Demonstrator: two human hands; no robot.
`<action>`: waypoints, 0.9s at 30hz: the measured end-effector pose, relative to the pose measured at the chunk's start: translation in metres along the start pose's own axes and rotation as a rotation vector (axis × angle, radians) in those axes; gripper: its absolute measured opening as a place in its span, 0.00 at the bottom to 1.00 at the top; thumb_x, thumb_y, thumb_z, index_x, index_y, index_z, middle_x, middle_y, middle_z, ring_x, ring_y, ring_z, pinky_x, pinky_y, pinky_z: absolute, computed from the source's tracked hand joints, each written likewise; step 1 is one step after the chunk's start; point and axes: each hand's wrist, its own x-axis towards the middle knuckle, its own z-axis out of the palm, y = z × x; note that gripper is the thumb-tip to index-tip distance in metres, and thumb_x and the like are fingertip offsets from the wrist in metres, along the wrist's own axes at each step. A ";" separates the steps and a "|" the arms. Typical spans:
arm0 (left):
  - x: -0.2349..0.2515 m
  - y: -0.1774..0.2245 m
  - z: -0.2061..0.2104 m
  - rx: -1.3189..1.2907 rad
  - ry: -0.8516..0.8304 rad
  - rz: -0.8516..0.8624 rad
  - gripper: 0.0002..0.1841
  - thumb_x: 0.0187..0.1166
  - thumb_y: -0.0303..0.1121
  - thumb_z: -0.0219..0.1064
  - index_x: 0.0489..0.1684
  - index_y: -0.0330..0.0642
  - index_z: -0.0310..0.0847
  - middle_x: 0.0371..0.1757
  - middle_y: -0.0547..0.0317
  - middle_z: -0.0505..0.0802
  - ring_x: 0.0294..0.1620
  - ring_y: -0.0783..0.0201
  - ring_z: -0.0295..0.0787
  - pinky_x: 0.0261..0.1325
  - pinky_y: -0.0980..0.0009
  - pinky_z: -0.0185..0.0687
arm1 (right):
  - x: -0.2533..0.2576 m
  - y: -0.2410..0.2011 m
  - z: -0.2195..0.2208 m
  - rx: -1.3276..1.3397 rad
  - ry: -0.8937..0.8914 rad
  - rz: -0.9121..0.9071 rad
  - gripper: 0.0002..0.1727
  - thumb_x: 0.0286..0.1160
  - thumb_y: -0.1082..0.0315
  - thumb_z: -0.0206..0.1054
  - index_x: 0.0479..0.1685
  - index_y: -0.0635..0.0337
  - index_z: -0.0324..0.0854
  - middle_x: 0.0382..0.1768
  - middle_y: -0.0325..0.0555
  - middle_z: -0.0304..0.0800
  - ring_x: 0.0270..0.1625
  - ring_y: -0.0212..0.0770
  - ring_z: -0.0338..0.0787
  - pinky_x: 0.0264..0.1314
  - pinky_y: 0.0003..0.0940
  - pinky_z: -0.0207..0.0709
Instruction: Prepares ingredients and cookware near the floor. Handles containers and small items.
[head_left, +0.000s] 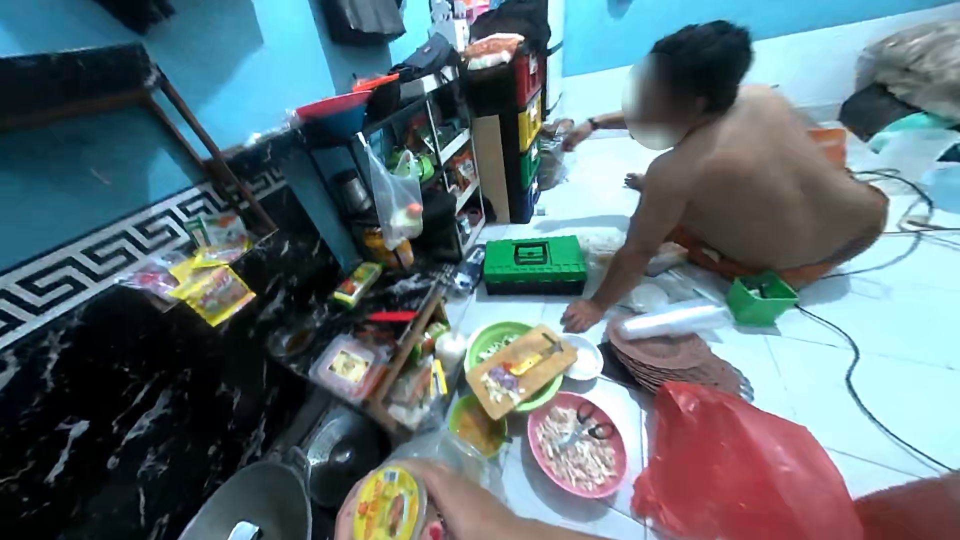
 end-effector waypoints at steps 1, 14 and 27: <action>-0.003 0.000 0.006 -0.004 -0.009 -0.002 0.45 0.52 0.22 0.86 0.73 0.23 0.61 0.65 0.50 0.85 0.64 0.72 0.84 0.69 0.71 0.84 | -0.006 0.000 0.000 0.004 0.041 0.003 0.47 0.58 0.67 0.86 0.83 0.69 0.68 0.72 0.64 0.83 0.75 0.57 0.84 0.81 0.55 0.76; -0.032 -0.046 -0.038 0.872 -0.060 -0.124 0.51 0.61 0.50 0.82 0.85 0.30 0.64 0.81 0.27 0.75 0.84 0.19 0.59 0.82 0.24 0.49 | 0.046 0.063 -0.046 -0.054 0.226 0.421 0.48 0.58 0.59 0.86 0.82 0.64 0.67 0.65 0.57 0.88 0.67 0.45 0.89 0.72 0.46 0.84; -0.073 -0.087 -0.107 0.975 0.218 -0.123 0.24 0.75 0.53 0.61 0.50 0.44 0.93 0.64 0.45 0.92 0.76 0.38 0.79 0.83 0.38 0.57 | 0.290 0.249 -0.096 -0.359 0.578 0.357 0.53 0.54 0.67 0.87 0.84 0.70 0.59 0.73 0.69 0.80 0.75 0.61 0.83 0.79 0.55 0.77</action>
